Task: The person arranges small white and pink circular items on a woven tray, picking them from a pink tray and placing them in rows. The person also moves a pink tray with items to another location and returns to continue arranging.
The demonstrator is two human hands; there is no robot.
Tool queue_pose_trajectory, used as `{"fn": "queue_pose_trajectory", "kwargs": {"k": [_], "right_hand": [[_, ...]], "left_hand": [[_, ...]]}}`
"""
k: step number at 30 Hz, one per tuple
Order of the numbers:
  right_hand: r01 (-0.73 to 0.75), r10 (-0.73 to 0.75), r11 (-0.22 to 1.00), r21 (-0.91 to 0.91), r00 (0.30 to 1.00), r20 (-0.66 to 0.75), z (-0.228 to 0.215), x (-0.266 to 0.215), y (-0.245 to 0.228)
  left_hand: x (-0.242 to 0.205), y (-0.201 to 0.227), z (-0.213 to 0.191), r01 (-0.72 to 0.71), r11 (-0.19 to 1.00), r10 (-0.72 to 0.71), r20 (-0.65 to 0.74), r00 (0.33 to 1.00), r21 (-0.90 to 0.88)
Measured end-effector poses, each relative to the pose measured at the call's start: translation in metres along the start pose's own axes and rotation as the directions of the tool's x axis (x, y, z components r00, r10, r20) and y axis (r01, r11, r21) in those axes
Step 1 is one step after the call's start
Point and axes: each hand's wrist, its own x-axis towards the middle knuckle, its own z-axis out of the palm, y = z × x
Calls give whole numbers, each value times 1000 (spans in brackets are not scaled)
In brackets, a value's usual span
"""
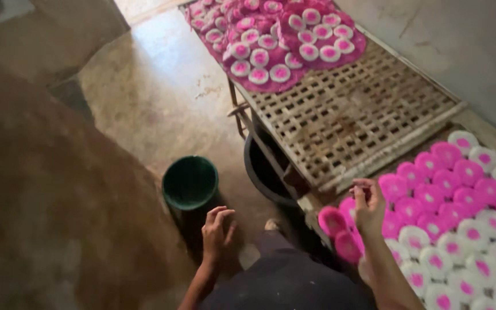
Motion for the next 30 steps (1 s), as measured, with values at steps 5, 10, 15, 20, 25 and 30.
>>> {"fn": "queue_pose_trajectory", "kwargs": {"k": [5,10,15,20,25,30], "right_hand": [[64,-54,994,-84,992,116,61,143,34],[244,-172,954,-176,923,345,158,323,73],[370,-253,877,-306,898,362,279,447,117],[136,-36,887,-442,973,228,361,502,126],[240,-269,697,-676,961,65,415,554,129],[55,-30,519,-853,998,47,437,598,136]], "left_hand": [[120,-22,26,-42,998,45,73,996,-43],[257,-9,64,-73,990,95,186,978,-120],[368,-34,80,-70,984,95,146,985,-163],[521,-100,102,-48,989,67,134,989,-142],[679,-177,145,-71,986,104,223,969,-151],[782,-232,195,-240,965,263,336,905,-107]]}}
